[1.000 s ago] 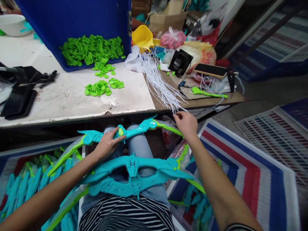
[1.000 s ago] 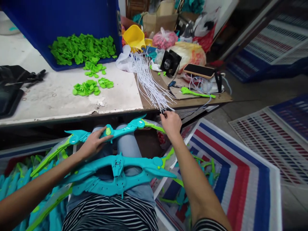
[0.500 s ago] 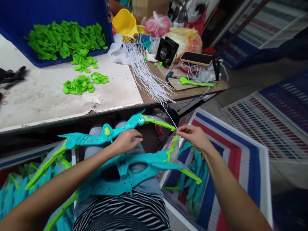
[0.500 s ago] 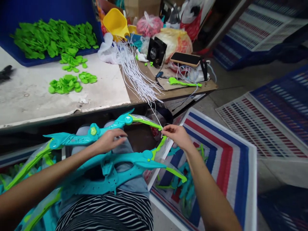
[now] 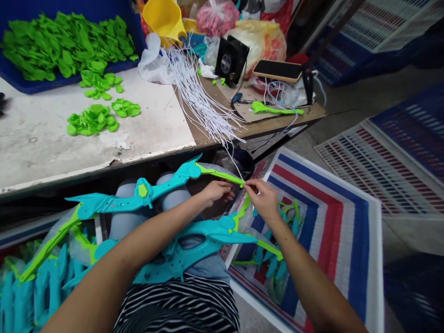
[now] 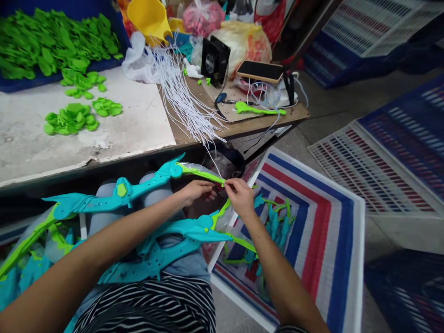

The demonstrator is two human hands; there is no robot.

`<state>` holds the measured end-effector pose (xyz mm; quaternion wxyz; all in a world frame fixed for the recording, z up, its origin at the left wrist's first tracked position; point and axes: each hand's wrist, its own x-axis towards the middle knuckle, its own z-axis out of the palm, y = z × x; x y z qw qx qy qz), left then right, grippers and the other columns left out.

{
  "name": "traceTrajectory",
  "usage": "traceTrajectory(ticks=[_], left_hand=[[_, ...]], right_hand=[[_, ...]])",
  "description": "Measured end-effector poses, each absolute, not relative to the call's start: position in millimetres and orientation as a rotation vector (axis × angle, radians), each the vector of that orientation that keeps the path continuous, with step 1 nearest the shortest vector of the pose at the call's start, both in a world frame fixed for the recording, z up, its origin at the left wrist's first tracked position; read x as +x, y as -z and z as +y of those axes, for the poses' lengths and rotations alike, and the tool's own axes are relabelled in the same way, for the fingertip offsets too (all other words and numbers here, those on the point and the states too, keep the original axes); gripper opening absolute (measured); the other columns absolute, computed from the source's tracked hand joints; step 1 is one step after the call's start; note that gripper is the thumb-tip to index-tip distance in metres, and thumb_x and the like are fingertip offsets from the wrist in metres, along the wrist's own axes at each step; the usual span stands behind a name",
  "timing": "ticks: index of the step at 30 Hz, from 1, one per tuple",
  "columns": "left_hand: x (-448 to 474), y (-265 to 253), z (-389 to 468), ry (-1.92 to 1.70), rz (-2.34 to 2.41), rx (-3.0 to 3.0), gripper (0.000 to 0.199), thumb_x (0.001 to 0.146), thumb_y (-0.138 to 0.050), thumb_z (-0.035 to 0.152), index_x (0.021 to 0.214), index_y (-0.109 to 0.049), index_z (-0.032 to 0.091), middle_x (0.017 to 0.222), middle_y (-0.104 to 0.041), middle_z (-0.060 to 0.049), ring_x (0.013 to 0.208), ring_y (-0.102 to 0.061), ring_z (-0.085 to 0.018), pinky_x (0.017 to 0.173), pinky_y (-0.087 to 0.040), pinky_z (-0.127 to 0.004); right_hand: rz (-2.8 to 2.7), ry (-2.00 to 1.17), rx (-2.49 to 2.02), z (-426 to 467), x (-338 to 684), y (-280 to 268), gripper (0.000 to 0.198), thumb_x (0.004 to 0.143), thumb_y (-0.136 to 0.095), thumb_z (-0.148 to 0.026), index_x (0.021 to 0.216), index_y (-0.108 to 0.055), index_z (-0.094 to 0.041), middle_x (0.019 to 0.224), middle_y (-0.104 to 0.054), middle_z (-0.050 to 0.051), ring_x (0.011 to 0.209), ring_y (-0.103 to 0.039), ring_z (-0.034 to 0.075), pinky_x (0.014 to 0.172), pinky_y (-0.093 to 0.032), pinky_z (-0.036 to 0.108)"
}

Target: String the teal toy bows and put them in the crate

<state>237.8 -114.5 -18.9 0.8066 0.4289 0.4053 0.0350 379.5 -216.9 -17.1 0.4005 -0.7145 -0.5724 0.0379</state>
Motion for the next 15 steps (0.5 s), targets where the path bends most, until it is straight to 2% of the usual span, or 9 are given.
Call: traceTrajectory(ticks=[3, 7, 11, 15], left_hand=[[251, 25, -117, -0.019, 0.76, 0.787, 0.014, 0.086, -0.05, 0.005, 0.088, -0.063, 0.01, 0.067, -0.065, -0.004, 0.054, -0.061, -0.01, 0.056, -0.047, -0.021], [263, 30, -122, -0.02, 0.699, 0.735, 0.009, 0.084, -0.059, 0.011, 0.075, -0.061, 0.01, 0.064, -0.064, -0.005, 0.058, -0.062, -0.012, 0.062, -0.049, -0.023], [254, 21, -123, -0.058, 0.789, 1.017, 0.015, 0.083, -0.055, 0.015, 0.07, -0.063, 0.011, 0.06, -0.062, -0.002, 0.055, -0.056, -0.011, 0.061, -0.046, -0.024], [212, -4, -104, 0.033, 0.802, 1.612, 0.016, 0.073, -0.059, 0.019, 0.058, -0.064, 0.015, 0.054, -0.059, 0.0, 0.055, -0.052, -0.013, 0.059, -0.043, -0.023]], right_hand=[[-1.491, -0.06, -1.772, -218, 381, 24, 0.014, 0.085, -0.057, -0.03, 0.078, -0.064, -0.022, 0.081, -0.068, 0.005, 0.078, -0.063, 0.02, 0.073, -0.051, 0.036], [-1.495, -0.087, -1.758, -215, 382, 31, 0.011, 0.085, -0.057, -0.03, 0.082, -0.064, -0.022, 0.105, -0.066, 0.009, 0.1, -0.061, 0.023, 0.086, -0.05, 0.041], [-1.529, -0.243, -1.806, -216, 376, 32, 0.01, 0.086, -0.054, -0.026, 0.087, -0.062, -0.02, 0.099, -0.067, 0.009, 0.097, -0.061, 0.021, 0.086, -0.05, 0.039], [-1.478, -0.249, -1.887, -221, 366, 33, 0.026, 0.087, -0.055, -0.025, 0.112, -0.058, -0.017, 0.104, -0.066, 0.01, 0.097, -0.06, 0.02, 0.087, -0.049, 0.036]])
